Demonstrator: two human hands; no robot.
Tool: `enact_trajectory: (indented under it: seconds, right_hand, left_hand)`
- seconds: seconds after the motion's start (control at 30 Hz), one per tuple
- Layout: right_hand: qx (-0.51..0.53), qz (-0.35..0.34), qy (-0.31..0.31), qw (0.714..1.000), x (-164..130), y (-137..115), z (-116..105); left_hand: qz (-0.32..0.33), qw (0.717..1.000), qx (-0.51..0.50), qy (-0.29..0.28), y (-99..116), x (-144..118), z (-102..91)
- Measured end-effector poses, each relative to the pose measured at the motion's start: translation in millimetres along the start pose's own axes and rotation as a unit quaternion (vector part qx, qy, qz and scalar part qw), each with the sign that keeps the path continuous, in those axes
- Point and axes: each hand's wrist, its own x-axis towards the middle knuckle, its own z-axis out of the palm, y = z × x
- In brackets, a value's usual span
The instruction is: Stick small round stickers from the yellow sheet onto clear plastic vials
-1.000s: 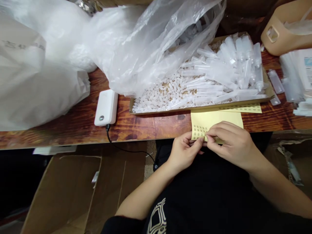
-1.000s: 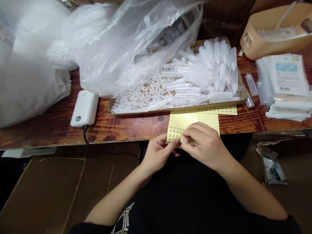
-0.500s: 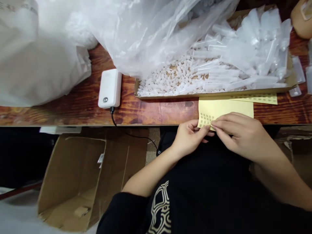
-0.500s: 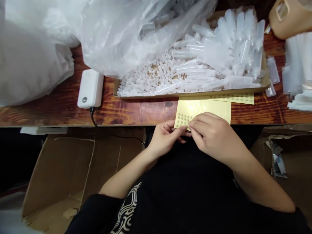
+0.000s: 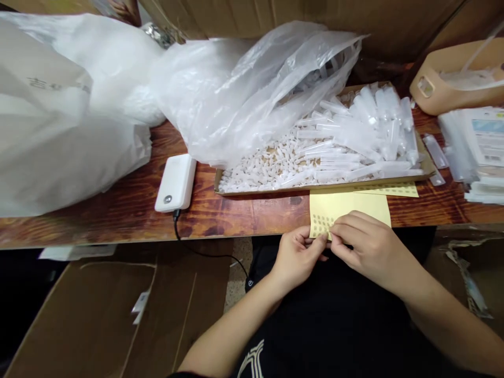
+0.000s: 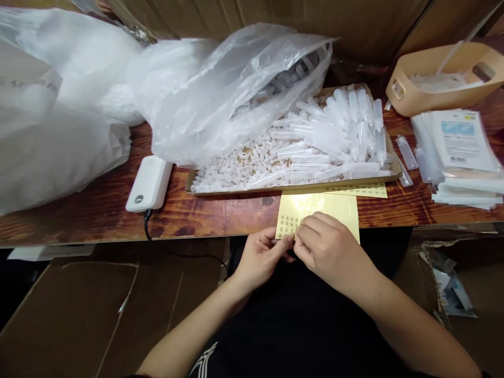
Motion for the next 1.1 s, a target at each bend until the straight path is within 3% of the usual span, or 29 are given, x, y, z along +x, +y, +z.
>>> enact_trajectory:
  seconds: [0.13, 0.3, 0.4, 0.6, 0.67, 0.73, 0.83, 0.9, 0.97, 1.1]
  right_hand:
    - [0.019, -0.001, 0.012, 1.0, -1.3, 4.3, 0.7]
    - [0.084, 0.021, 0.072, 0.994, -5.6, 12.7, 5.2]
    - [0.084, 0.046, 0.101, 0.99, -11.0, 18.8, -0.2]
    - [0.028, 0.003, 0.13, 0.991, -16.6, 16.3, -21.0]
    - [0.022, 0.005, 0.126, 0.992, -19.0, 17.7, -20.8]
    - [0.015, 0.015, 0.124, 0.992, -21.3, 22.0, -17.8]
    - [-0.001, -0.002, 0.13, 0.992, -22.9, 28.9, -12.5]
    - [-0.001, -0.016, 0.133, 0.991, -23.2, 31.6, -9.7]
    - [0.014, -0.015, 0.139, 0.99, -23.9, 33.0, -7.3]
    - [0.042, -0.001, 0.176, 0.983, -26.5, 35.1, -2.1]
  left_hand:
    - [-0.009, 1.0, 0.002, 0.001, 0.9, -2.3, 2.1]
    - [-0.061, 0.998, 0.02, -0.012, 10.7, -6.2, -1.1]
    - [-0.095, 0.992, 0.085, -0.001, 25.0, -7.8, -8.9]
    - [-0.099, 0.965, 0.241, 0.043, 57.7, -3.1, -23.2]
    - [-0.073, 0.937, 0.337, 0.05, 69.5, 3.5, -24.0]
    - [-0.004, 0.896, 0.439, 0.066, 84.0, 12.2, -24.1]
    - [0.135, 0.805, 0.564, 0.126, 108.4, 31.2, -25.7]
    - [0.187, 0.738, 0.635, 0.135, 121.6, 48.1, -27.3]
    - [0.195, 0.698, 0.684, 0.082, 130.0, 65.5, -26.7]
    - [0.14, 0.661, 0.736, -0.035, 137.5, 87.0, -13.2]
